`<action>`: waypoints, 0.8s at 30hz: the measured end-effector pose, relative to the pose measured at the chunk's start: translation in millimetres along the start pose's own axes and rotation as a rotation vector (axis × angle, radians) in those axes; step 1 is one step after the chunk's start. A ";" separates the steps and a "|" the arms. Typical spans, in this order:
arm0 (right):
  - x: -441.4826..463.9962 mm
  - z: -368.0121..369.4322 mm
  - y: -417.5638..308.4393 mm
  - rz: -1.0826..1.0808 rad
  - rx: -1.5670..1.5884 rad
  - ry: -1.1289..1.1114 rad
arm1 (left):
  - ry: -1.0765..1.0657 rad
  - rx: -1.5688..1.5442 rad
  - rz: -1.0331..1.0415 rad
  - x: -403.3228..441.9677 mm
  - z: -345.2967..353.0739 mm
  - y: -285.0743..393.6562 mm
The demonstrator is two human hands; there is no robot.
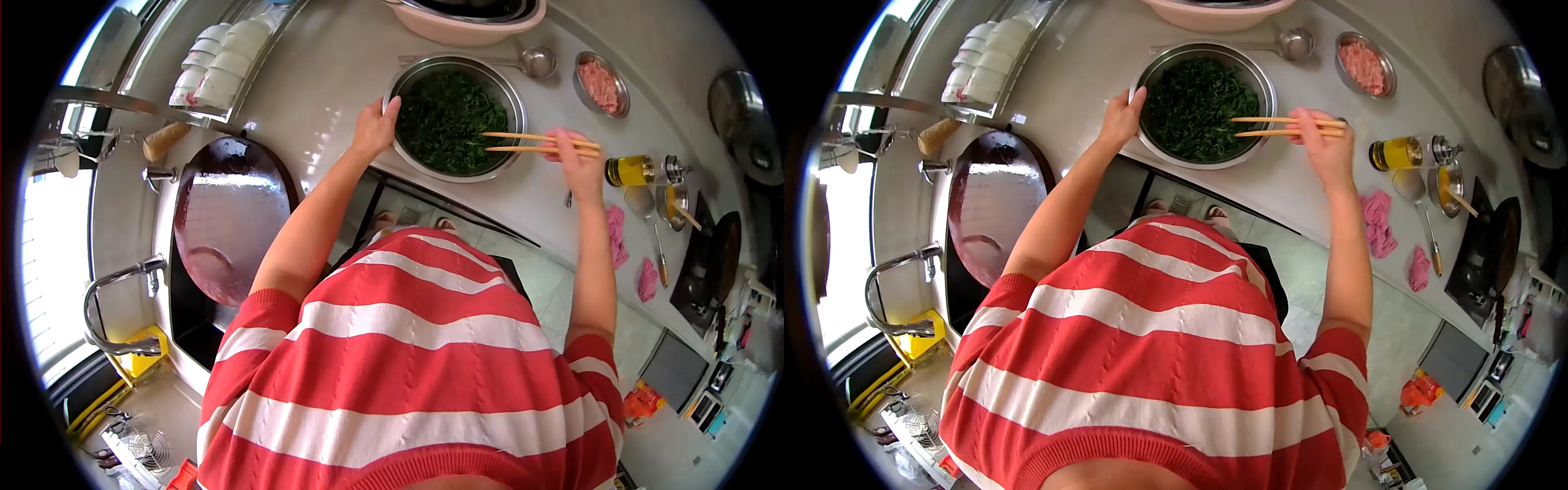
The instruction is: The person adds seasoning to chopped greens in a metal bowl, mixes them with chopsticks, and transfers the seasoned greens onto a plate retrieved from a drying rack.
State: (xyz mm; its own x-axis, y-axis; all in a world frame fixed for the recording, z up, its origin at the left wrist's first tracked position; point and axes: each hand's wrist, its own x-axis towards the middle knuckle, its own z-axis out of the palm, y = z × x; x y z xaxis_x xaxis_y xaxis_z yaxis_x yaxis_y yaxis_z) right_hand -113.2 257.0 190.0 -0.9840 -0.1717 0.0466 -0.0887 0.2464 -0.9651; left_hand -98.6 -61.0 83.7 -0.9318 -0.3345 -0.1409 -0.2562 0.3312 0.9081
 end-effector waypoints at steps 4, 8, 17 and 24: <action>1.3 2.1 -2.6 -0.033 0.043 0.196 | -0.007 -0.070 -0.122 -7.8 2.0 11.0; -11.9 50.4 17.5 -0.136 -0.055 0.094 | 0.086 -0.014 -0.008 3.5 9.6 -8.0; 15.0 50.9 18.1 -0.145 0.050 0.268 | 0.074 -0.015 -0.033 4.7 6.1 -3.9; -0.1 38.1 15.9 -0.149 -0.027 0.121 | 0.066 -0.015 -0.011 4.2 4.1 -4.0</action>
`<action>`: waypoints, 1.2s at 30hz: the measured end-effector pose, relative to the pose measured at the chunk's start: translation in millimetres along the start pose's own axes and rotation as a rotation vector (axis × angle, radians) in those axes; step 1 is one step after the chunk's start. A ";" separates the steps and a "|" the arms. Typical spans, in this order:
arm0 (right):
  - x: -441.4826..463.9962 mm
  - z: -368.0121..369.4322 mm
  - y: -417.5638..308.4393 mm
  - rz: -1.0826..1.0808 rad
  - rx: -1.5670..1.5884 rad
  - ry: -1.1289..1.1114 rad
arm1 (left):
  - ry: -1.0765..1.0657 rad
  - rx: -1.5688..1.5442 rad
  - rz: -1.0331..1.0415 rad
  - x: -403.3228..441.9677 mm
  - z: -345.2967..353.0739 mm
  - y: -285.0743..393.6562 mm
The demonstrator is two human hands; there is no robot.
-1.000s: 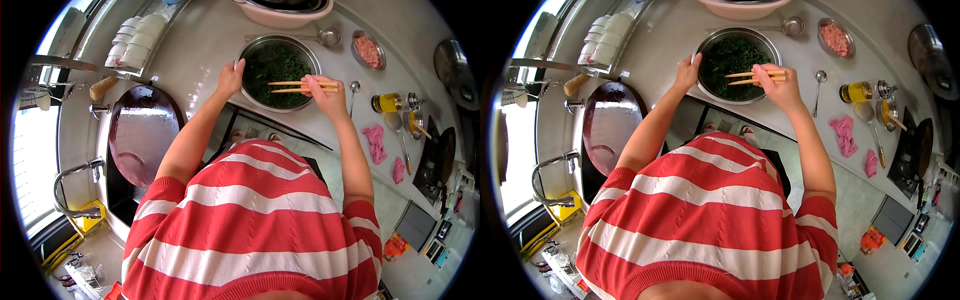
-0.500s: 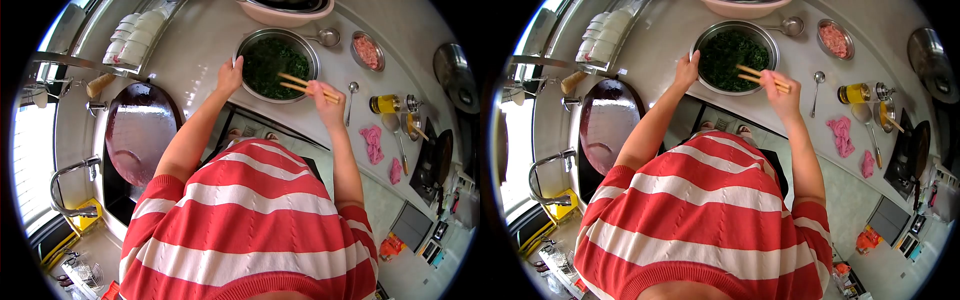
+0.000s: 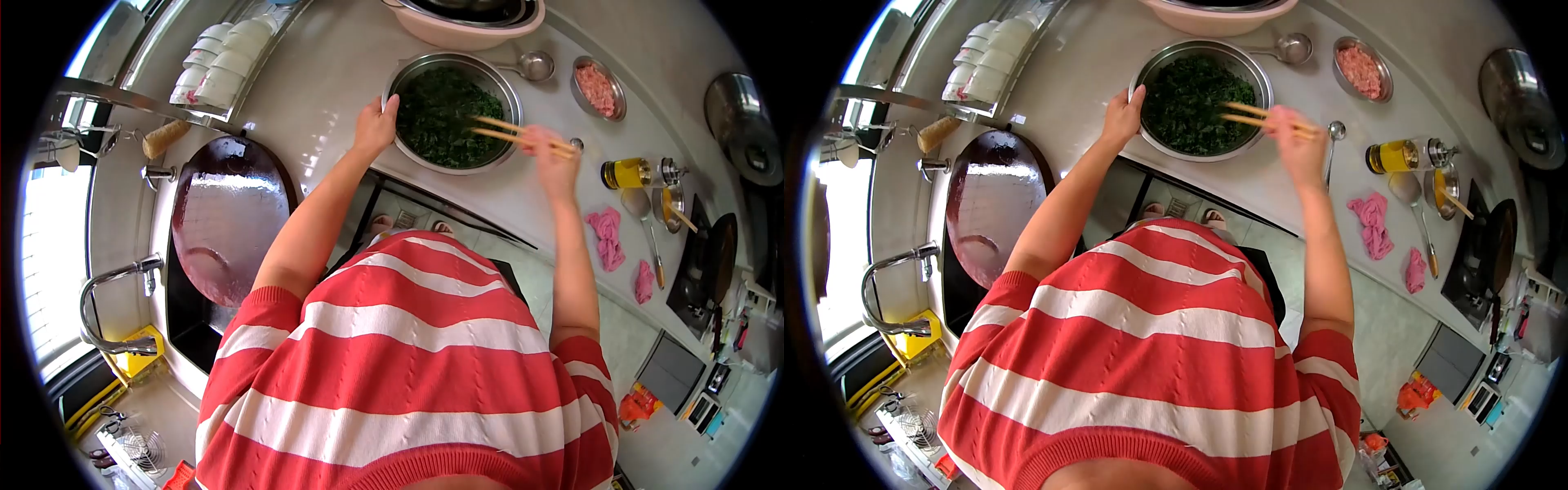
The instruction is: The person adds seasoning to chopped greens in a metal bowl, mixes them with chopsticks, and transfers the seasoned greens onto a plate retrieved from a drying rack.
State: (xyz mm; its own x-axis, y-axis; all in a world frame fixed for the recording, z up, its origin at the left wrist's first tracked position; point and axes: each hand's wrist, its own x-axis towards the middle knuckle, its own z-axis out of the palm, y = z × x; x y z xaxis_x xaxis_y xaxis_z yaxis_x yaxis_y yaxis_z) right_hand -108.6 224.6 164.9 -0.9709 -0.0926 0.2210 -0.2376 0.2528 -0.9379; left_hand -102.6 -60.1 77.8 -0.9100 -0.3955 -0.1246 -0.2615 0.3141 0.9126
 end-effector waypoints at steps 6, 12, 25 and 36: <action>1.7 14.7 9.4 0.064 0.127 0.030 | -0.032 0.003 -0.060 -3.7 -2.1 6.2; -9.6 8.3 -20.3 0.130 0.163 -0.037 | -0.016 0.015 -0.004 -0.6 -1.3 2.6; 9.8 47.2 -44.3 0.122 0.247 -0.060 | -0.089 -0.039 -0.074 -3.4 -8.3 16.7; 40.2 11.0 -20.1 -0.073 0.030 0.044 | -0.109 -0.032 -0.058 -3.6 -9.6 15.3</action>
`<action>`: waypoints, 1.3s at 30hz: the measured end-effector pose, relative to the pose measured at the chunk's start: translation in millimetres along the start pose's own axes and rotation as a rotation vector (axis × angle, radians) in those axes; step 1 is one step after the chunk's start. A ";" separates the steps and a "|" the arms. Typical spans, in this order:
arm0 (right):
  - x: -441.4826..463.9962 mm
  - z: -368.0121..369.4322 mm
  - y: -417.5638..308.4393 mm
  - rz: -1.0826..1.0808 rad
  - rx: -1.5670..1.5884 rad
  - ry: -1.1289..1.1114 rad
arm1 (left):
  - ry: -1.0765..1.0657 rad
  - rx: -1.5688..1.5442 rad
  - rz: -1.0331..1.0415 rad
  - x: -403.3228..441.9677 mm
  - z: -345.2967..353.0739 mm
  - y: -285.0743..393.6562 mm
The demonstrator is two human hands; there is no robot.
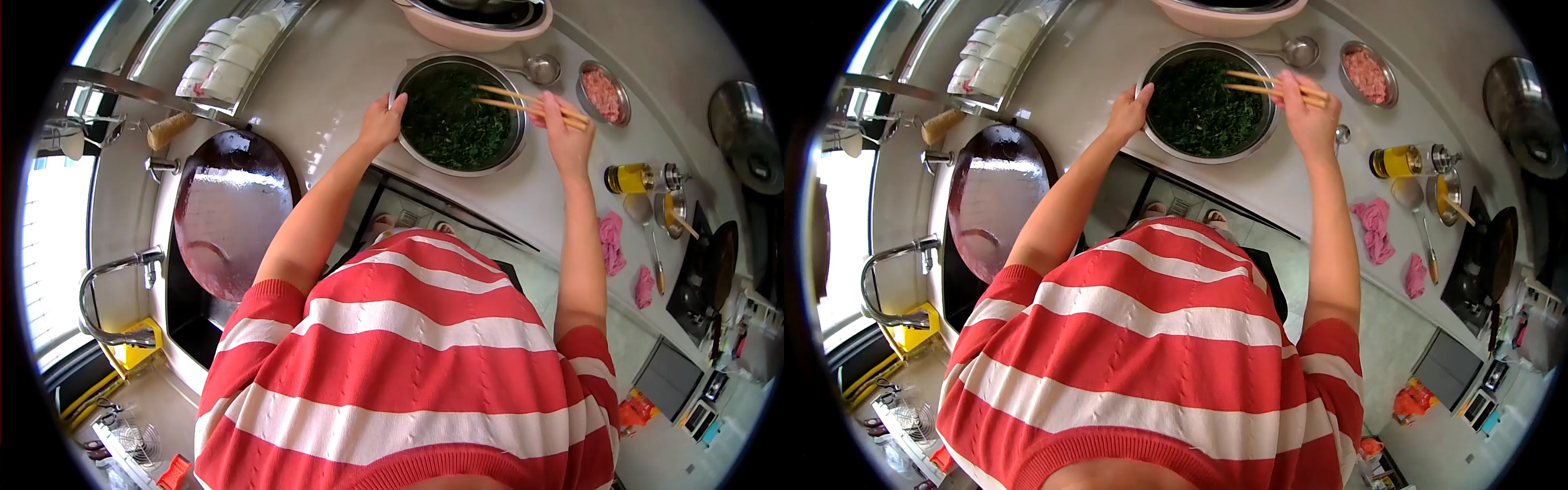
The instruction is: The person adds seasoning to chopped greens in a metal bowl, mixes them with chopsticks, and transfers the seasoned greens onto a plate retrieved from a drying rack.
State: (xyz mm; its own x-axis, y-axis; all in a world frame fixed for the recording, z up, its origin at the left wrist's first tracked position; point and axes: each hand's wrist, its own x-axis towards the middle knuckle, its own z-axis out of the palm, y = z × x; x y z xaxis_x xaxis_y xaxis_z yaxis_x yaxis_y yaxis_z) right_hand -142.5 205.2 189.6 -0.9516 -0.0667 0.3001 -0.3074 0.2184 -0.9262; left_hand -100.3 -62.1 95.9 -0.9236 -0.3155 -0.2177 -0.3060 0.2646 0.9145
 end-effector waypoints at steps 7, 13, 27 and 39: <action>-33.3 60.0 -0.1 -0.432 -0.112 -0.314 | 0.025 0.055 0.029 2.6 1.0 -0.8; -66.0 43.3 -54.6 -0.432 -0.126 -0.367 | 0.065 0.034 0.103 7.3 4.3 -12.7; -33.9 17.5 22.5 -0.143 -0.156 0.022 | 0.108 0.234 0.029 -1.9 7.1 -0.6; -37.8 -9.1 37.4 0.160 0.090 0.021 | 0.467 0.254 0.510 36.1 -118.2 108.2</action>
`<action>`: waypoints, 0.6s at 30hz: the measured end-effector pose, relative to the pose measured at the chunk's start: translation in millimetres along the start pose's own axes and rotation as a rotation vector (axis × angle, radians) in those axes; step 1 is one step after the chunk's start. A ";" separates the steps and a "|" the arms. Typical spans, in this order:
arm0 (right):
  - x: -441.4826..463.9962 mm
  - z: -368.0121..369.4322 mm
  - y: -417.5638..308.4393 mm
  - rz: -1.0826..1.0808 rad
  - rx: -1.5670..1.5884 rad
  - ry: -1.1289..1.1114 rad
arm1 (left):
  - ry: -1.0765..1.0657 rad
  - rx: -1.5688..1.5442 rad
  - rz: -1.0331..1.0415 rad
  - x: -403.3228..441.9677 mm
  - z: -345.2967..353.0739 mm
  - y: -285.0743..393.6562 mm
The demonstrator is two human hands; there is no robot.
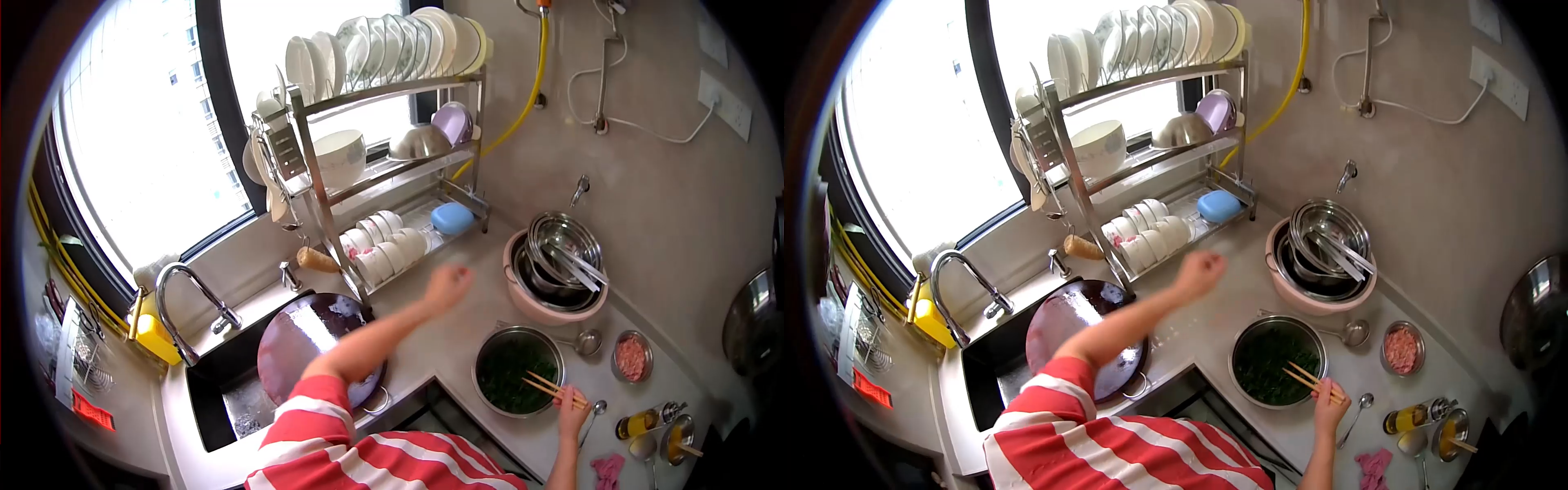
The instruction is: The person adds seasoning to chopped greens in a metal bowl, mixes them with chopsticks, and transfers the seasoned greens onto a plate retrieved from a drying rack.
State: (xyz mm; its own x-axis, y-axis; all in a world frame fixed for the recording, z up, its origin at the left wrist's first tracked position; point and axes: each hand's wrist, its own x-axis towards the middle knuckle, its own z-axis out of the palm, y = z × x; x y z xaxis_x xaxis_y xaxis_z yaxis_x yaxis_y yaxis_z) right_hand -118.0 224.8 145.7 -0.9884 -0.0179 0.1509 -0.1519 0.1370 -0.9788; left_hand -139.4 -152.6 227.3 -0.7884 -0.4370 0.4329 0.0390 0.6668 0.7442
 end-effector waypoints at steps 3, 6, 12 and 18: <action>0.6 -0.2 0.0 0.018 0.017 -0.006 | 0.102 -0.311 -0.016 98.1 -82.0 25.8; -0.9 -0.2 1.2 0.009 0.017 -0.014 | 0.215 -0.692 -0.165 178.5 -166.4 64.8; -3.3 -4.0 13.2 0.046 0.067 0.025 | 0.327 -1.467 -0.131 263.5 -228.9 112.5; -19.5 -2.4 5.4 0.115 0.023 0.052 | 0.365 -1.972 -0.029 316.1 -245.8 126.5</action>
State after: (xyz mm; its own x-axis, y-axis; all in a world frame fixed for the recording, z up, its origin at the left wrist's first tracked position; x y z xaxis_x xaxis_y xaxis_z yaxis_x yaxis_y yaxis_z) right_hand -99.6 228.2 137.9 -0.9979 0.0476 0.0441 -0.0386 0.1123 -0.9929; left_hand -232.8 -354.7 583.3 -0.6722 -0.6824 0.2871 0.7256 -0.6843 0.0726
